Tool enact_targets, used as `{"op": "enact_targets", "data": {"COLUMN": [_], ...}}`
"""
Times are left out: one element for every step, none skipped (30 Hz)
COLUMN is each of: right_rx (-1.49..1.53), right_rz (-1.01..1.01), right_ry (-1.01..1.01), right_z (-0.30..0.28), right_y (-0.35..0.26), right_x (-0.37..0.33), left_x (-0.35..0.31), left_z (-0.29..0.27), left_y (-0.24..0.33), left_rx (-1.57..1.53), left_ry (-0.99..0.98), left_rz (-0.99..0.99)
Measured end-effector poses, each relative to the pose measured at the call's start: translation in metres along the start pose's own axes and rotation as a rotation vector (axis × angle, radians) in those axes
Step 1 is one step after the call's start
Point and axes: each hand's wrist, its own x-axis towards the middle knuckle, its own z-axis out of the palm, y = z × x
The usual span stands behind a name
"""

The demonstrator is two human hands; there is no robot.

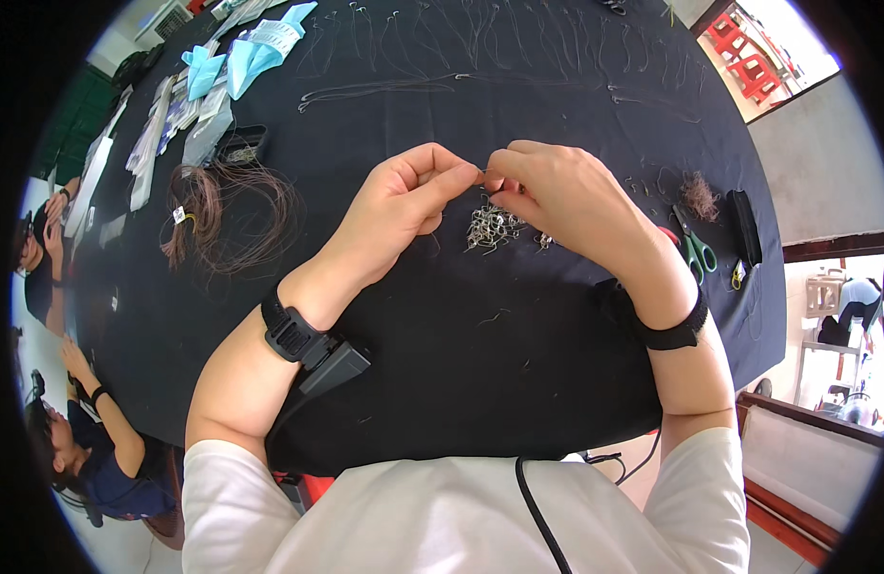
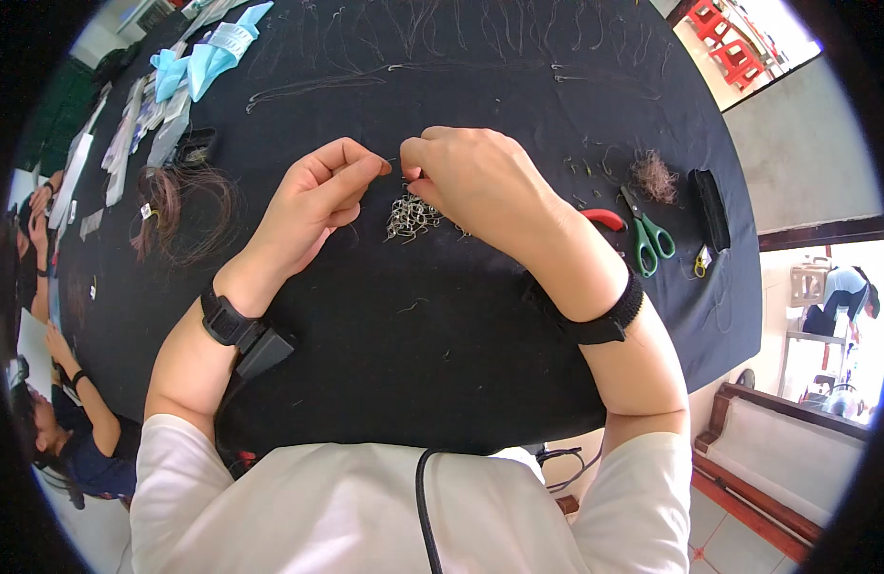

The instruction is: The person picks up a fishing hook and line, threads the line through the eye, and wraps it around the hook to tie a knot. They then tighten the knot using pliers and place the finished assembly on the table.

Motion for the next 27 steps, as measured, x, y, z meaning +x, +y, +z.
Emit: {"op": "enact_targets", "data": {"right_rx": [0.010,0.006,0.006,0.006,0.001,0.007,0.012,0.007,0.039,0.070,0.064,0.082,0.101,0.092,0.127,0.163,0.157,0.162,0.168,0.170,0.152,0.136,0.138,0.121,0.104,0.107,0.126], "right_rz": [0.030,0.028,0.032,0.036,0.037,0.026,0.016,0.015,0.010,0.006,0.005,-0.002,-0.009,-0.007,0.008,0.021,0.025,0.066,0.107,0.107,0.096,0.085,0.083,0.047,0.011,0.010,-0.002], "right_ry": [-0.016,-0.013,-0.025,-0.037,-0.033,-0.035,-0.037,-0.031,-0.040,-0.048,-0.040,-0.031,-0.022,-0.010,-0.014,-0.018,-0.008,-0.013,-0.018,-0.015,-0.003,0.007,0.008,0.027,0.045,0.044,0.017], "right_z": [0.001,0.002,0.002,0.002,0.002,0.002,0.003,0.003,0.005,0.006,0.005,0.005,0.004,0.002,0.001,0.000,-0.002,-0.005,-0.006,-0.005,-0.004,-0.002,0.001,0.005,0.008,0.009,0.009], "right_y": [0.000,-0.001,-0.002,-0.002,-0.002,-0.003,-0.003,-0.003,-0.002,-0.001,-0.002,-0.002,-0.002,-0.003,-0.005,-0.005,-0.005,-0.006,-0.006,-0.006,-0.005,-0.005,-0.005,-0.005,-0.005,-0.005,-0.005], "right_x": [0.000,0.001,0.002,0.002,0.003,0.004,0.005,0.006,0.007,0.007,0.006,0.004,0.002,0.001,-0.001,-0.003,-0.003,-0.004,-0.004,-0.004,-0.003,-0.003,-0.002,-0.001,0.000,0.001,0.002], "left_x": [0.000,0.000,0.001,0.002,0.003,0.002,0.001,0.001,0.003,0.003,0.003,0.003,0.003,0.002,0.000,0.000,0.000,-0.001,-0.002,-0.002,-0.002,-0.002,-0.002,-0.001,0.000,0.000,0.000], "left_z": [0.000,-0.001,0.000,0.000,0.001,0.000,-0.001,-0.002,-0.003,-0.004,-0.003,-0.002,0.000,0.001,0.001,0.002,0.002,0.004,0.004,0.003,0.003,0.002,0.002,0.003,0.003,0.003,0.003], "left_y": [0.000,-0.001,-0.001,-0.001,0.000,0.001,0.002,0.002,0.000,-0.001,-0.001,-0.001,-0.001,-0.002,-0.004,-0.005,-0.006,-0.006,-0.006,-0.006,-0.006,-0.005,-0.005,-0.005,-0.005,-0.005,-0.004], "left_rx": [0.002,0.003,-0.005,-0.013,-0.012,-0.027,-0.042,-0.039,-0.051,-0.064,-0.059,-0.060,-0.060,-0.054,-0.036,-0.018,-0.013,0.003,0.018,0.022,0.008,-0.007,-0.005,-0.027,-0.049,-0.049,-0.052], "left_ry": [-0.007,-0.007,-0.010,-0.012,-0.017,-0.022,-0.028,-0.031,-0.033,-0.035,-0.040,-0.017,0.006,-0.004,0.012,0.030,0.020,0.038,0.057,0.056,0.054,0.053,0.056,0.066,0.076,0.078,0.080], "left_rz": [-0.005,0.000,0.005,0.010,0.014,0.018,0.023,0.029,0.036,0.044,0.050,0.032,0.014,0.023,0.031,0.038,0.043,0.045,0.045,0.045,0.054,0.063,0.062,0.061,0.060,0.057,0.050]}}
